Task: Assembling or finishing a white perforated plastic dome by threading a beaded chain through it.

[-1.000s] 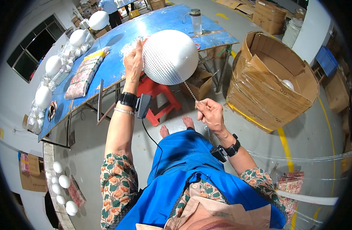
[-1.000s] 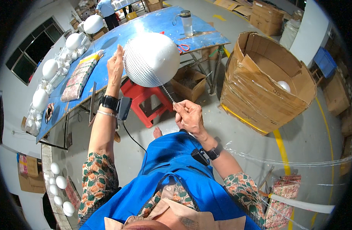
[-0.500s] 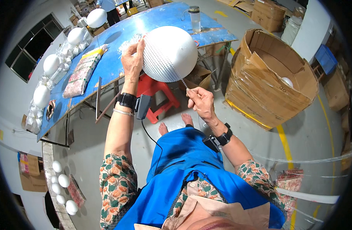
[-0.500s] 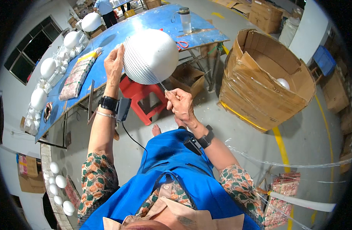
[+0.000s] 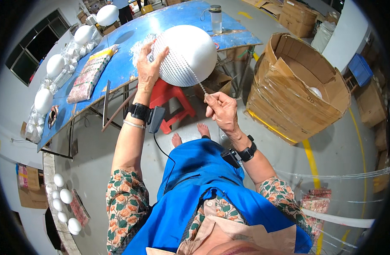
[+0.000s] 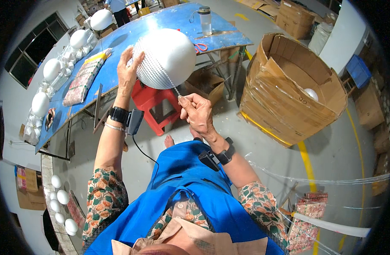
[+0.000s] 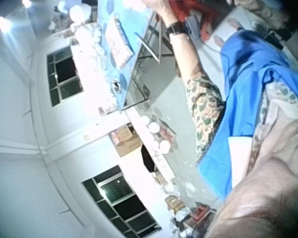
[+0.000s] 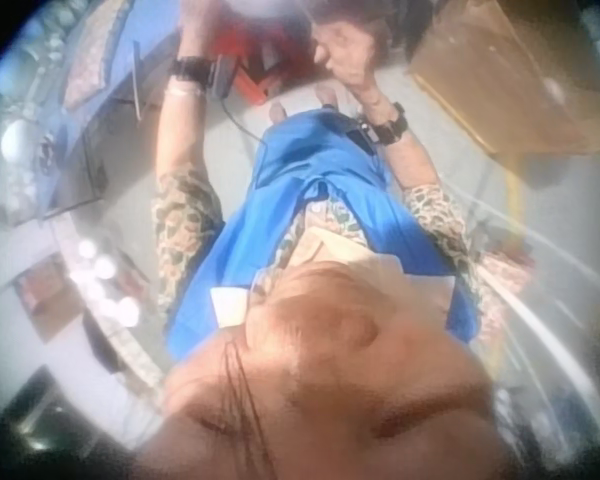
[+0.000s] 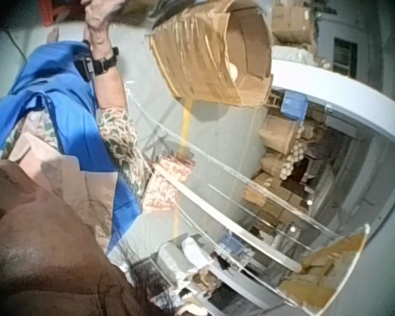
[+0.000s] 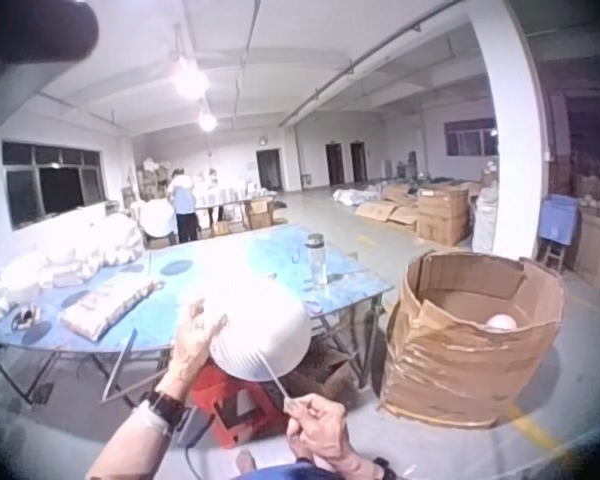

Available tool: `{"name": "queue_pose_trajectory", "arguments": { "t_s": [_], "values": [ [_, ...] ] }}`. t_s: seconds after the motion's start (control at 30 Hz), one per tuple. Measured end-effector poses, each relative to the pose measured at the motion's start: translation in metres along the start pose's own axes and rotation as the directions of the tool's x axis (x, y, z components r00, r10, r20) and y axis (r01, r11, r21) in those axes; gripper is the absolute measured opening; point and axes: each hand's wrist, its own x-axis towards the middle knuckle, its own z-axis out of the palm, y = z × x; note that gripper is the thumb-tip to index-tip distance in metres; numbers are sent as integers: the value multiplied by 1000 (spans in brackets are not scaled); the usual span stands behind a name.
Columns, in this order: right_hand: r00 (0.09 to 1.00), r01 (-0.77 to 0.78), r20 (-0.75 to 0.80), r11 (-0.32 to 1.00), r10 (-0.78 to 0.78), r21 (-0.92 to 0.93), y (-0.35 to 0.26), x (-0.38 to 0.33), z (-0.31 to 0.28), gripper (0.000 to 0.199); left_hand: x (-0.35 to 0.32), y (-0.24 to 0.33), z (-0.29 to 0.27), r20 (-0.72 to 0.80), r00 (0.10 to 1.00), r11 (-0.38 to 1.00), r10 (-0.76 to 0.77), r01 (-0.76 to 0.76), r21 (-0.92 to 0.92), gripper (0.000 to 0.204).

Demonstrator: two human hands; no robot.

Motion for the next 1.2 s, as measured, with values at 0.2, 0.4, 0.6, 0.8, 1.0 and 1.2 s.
{"name": "queue_pose_trajectory", "arguments": {
  "t_s": [0.2, 0.4, 0.6, 0.8, 1.0, 1.2],
  "values": [
    [1000, -20, 1, 1000, 20, -18, 6, 1, -3, 25, 7, -2, -1, -15, 999, 999, -42, 42, -19, 48],
    [1000, -25, 8, 1000, 25, 3, 5, 3, 0, 26, 0, -15, -1, 99, 992, 980, 82, -98, 176, 51],
    [999, -41, -20, 999, 41, -9, 4, -1, 1, 27, 3, 3, -6, 206, 963, 975, 174, -197, 98, 56],
    [999, -50, -6, 999, 50, 1, 4, -5, 2, 25, 15, 15, -2, -63, 998, 1000, -4, 4, 10, 42],
    [999, -48, -5, 998, 48, -27, 0, -19, 3, 23, 16, -2, 9, -11, 998, 998, -63, 62, -33, 38],
    [997, -80, -10, 992, 79, -97, -6, -35, 6, 24, 20, -24, 16, -43, 994, 972, 99, -88, 220, 37]
  ]
}}
